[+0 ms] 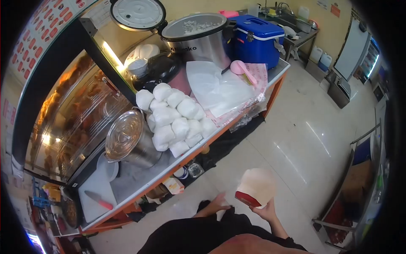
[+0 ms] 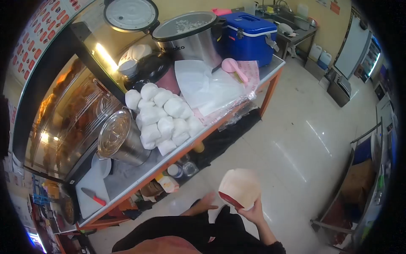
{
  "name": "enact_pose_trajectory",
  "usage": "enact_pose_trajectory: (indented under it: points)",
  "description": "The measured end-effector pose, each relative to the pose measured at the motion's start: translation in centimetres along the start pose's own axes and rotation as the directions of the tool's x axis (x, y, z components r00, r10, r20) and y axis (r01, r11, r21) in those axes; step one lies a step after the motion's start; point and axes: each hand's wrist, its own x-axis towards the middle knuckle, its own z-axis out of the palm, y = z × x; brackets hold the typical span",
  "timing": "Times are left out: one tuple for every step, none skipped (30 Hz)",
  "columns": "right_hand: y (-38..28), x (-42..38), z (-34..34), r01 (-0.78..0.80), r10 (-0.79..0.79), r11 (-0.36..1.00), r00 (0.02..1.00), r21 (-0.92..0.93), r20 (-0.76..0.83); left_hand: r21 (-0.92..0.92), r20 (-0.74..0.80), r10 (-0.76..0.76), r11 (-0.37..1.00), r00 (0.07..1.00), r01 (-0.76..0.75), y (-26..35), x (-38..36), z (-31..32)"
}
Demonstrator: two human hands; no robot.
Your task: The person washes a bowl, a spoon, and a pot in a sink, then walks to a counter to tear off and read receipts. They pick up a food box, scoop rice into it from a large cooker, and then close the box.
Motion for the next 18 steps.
enact_pose_trajectory:
  points:
    - [-0.7, 0.4, -0.3, 0.007, -0.009, 0.999, 0.999, 0.043, 0.043, -0.152, -0.046, 0.216, 0.963, 0.975, -0.221, 5.7, -1.1, -0.4]
    - [-1.6, 1.0, -0.7, 0.012, -0.019, 0.996, 0.996, 0.086, 0.088, -0.202, -0.095, 0.342, 0.913, 0.935, -0.355, 9.9, -1.4, -0.7]
    - [-2.8, 2.1, -1.1, 0.026, -0.040, 0.996, 0.982, 0.082, 0.182, -0.245, -0.156, 0.457, 0.841, 0.875, -0.483, 13.0, -1.4, -1.1]
    - [-4.1, 3.8, -1.4, 0.039, -0.059, 0.996, 0.959, 0.078, 0.278, -0.272, -0.079, 0.439, 0.854, 0.895, -0.444, 14.9, -1.4, -1.6]
    - [-5.4, 5.5, -1.6, 0.053, -0.078, 0.996, 0.925, 0.076, 0.371, -0.296, -0.002, 0.422, 0.866, 0.907, -0.404, 16.3, -1.3, -2.4]
    - [-6.9, 7.4, -1.5, 0.074, -0.106, 0.993, 0.901, 0.092, 0.420, -0.314, 0.075, 0.409, 0.875, 0.909, -0.368, 17.9, -1.1, -3.3]
    - [-8.4, 9.4, -1.4, 0.098, -0.138, 0.989, 0.874, 0.109, 0.465, -0.298, -0.023, 0.401, 0.872, 0.916, -0.389, 20.2, -1.1, -3.8]
    - [-9.6, 11.8, -1.6, 0.122, -0.171, 0.984, 0.844, 0.129, 0.508, -0.200, -0.100, 0.443, 0.868, 0.891, -0.455, 22.0, -1.0, -4.8]
    - [-9.5, 14.9, -2.6, 0.162, -0.148, 0.986, 0.760, 0.037, 0.633, -0.185, -0.181, 0.492, 0.833, 0.851, -0.521, 22.6, -0.2, -5.8]
    - [-9.4, 18.4, -3.7, 0.204, -0.101, 0.978, 0.662, -0.049, 0.743, -0.170, -0.260, 0.529, 0.798, 0.808, -0.578, 22.9, 0.6, -6.8]
    - [-11.9, 22.0, -5.0, 0.203, -0.004, 0.964, 0.658, -0.173, 0.753, 0.004, -0.212, 0.569, 0.813, 0.794, -0.582, 22.7, 1.8, -8.7]
    - [-10.6, 26.7, -5.7, 0.288, -0.155, 0.954, 0.714, -0.084, 0.683, 0.172, -0.158, 0.597, 0.801, 0.787, -0.573, 22.1, 3.4, -10.6]
    - [-11.6, 31.3, -5.8, 0.168, -0.179, 0.983, 0.772, 0.075, 0.611, 0.002, -0.303, 0.510, 0.845, 0.805, -0.535, 21.7, 4.5, -11.5]
    - [-10.3, 36.7, -6.0, 0.172, -0.156, 0.985, 0.889, 0.000, 0.432, -0.036, -0.387, 0.428, 0.878, 0.817, -0.477, 21.8, 6.1, -12.7]
    - [-11.0, 41.2, -5.5, 0.206, -0.155, 0.929, 0.971, -0.306, 0.184, -0.086, -0.465, 0.340, 0.902, 0.817, -0.424, 22.3, 7.5, -13.9]
    - [-9.9, 45.8, -5.6, 0.208, -0.193, 0.866, 0.978, -0.455, 0.080, -0.015, -0.501, 0.268, 0.948, 0.823, -0.318, 23.4, 8.5, -15.0]
    - [-8.2, 49.8, -5.6, 0.200, -0.262, 0.780, 0.965, -0.593, -0.020, 0.046, -0.532, 0.287, 0.949, 0.797, -0.311, 24.2, 9.6, -16.0]
    - [-7.4, 52.1, -5.1, 0.151, -0.289, 0.658, 0.955, -0.738, -0.062, 0.106, -0.562, 0.305, 0.948, 0.769, -0.299, 25.0, 10.6, -17.0]
